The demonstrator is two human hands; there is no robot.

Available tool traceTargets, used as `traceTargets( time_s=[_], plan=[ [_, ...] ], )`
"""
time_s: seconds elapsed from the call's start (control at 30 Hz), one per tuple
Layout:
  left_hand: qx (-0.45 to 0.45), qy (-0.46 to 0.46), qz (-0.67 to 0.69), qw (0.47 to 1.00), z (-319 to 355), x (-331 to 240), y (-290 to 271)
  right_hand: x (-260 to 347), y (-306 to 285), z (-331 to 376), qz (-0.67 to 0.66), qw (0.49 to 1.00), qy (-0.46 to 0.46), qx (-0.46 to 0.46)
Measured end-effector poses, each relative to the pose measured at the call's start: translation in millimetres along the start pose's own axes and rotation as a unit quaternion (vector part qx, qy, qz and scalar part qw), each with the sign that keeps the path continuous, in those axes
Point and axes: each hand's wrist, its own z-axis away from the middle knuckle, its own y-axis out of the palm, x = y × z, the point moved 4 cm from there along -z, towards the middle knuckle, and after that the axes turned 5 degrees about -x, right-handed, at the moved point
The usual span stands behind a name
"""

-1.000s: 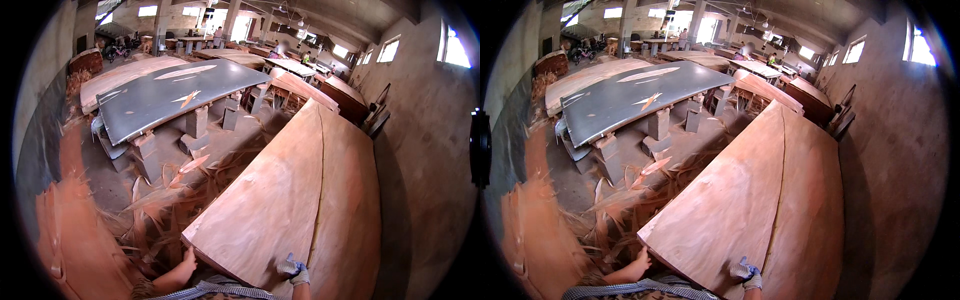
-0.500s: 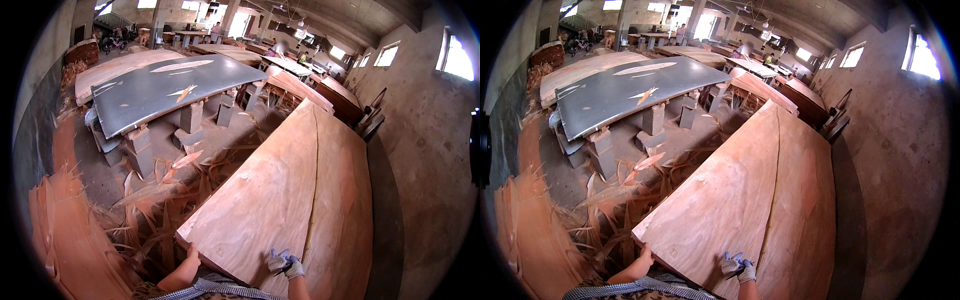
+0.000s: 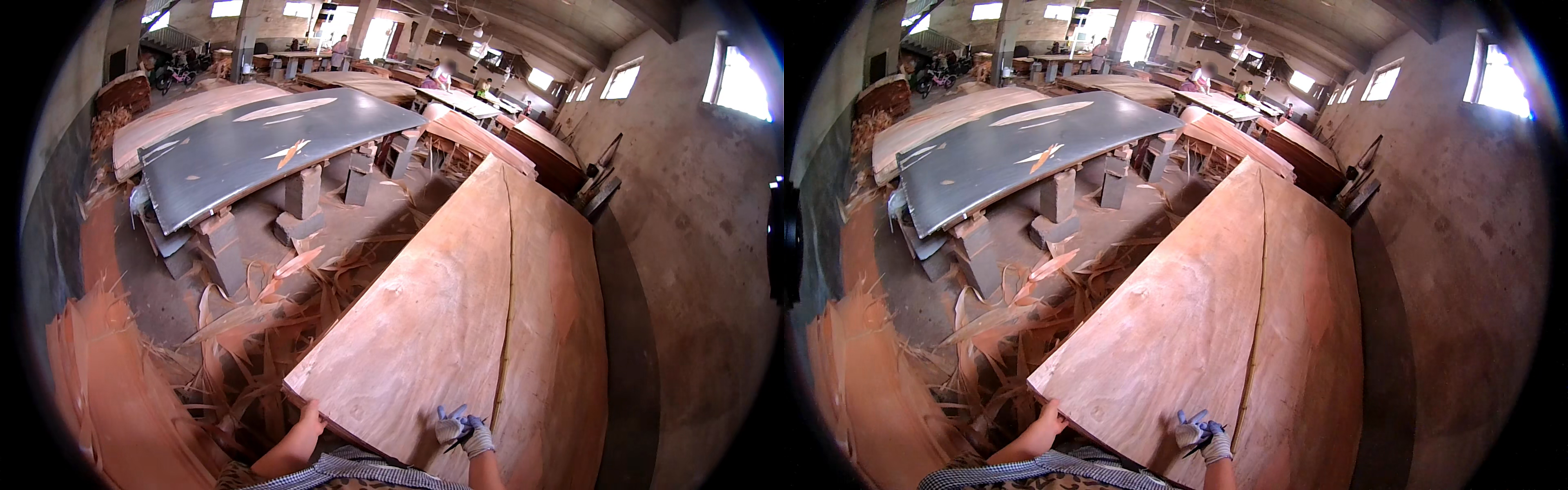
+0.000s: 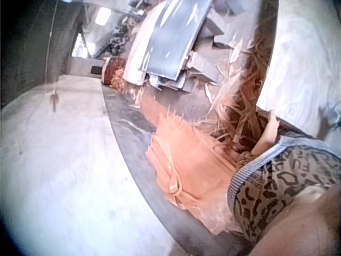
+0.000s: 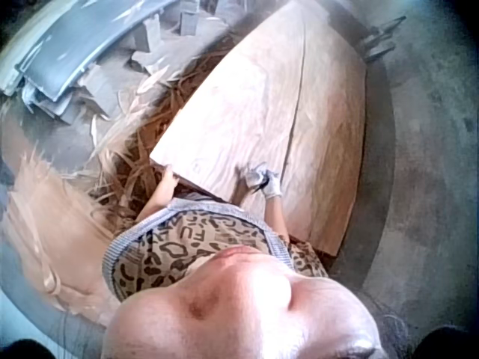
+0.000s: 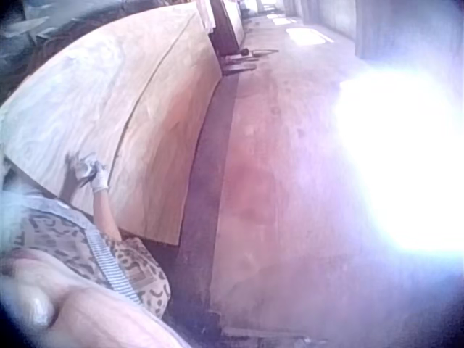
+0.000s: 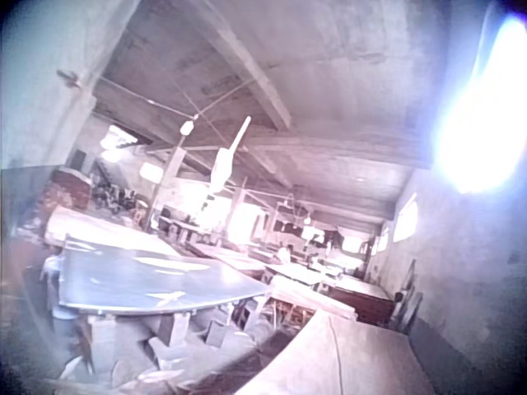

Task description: The person prepares wood veneer by using a utility knife to trim excess material, applying tape to secure pieces together, and using a tape measure to check dimensions.

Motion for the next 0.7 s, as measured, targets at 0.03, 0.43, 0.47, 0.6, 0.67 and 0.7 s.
traceTargets(
  time_s=[0.03, 0.43, 0.47, 0.6, 0.67, 0.7],
  plan=[
    [-0.001, -0.007, -0.003, 1.000, 5, -1, 1, -2, -2, 1, -0.006, 1.000, 0.008, -0.003],
    [0.009, 0.008, 0.022, 1.000, 17, -1, -4, -9, 8, 3, 0.072, 0.997, -0.005, -0.004],
    [0.016, 0.010, 0.023, 1.000, 18, -1, -2, -8, 9, 2, 0.083, 0.997, -0.006, 0.004],
    [-0.009, 0.033, 0.000, 0.999, 41, -6, 7, -5, 10, 7, 0.078, 0.997, -0.009, 0.010],
    [0.008, 0.073, -0.022, 0.997, 51, -9, 13, -4, 9, 5, 0.078, 0.997, -0.004, 0.014],
    [0.017, 0.093, -0.033, 0.995, 54, -8, 16, -2, 7, 5, 0.075, 0.997, -0.006, 0.010]
  ],
)
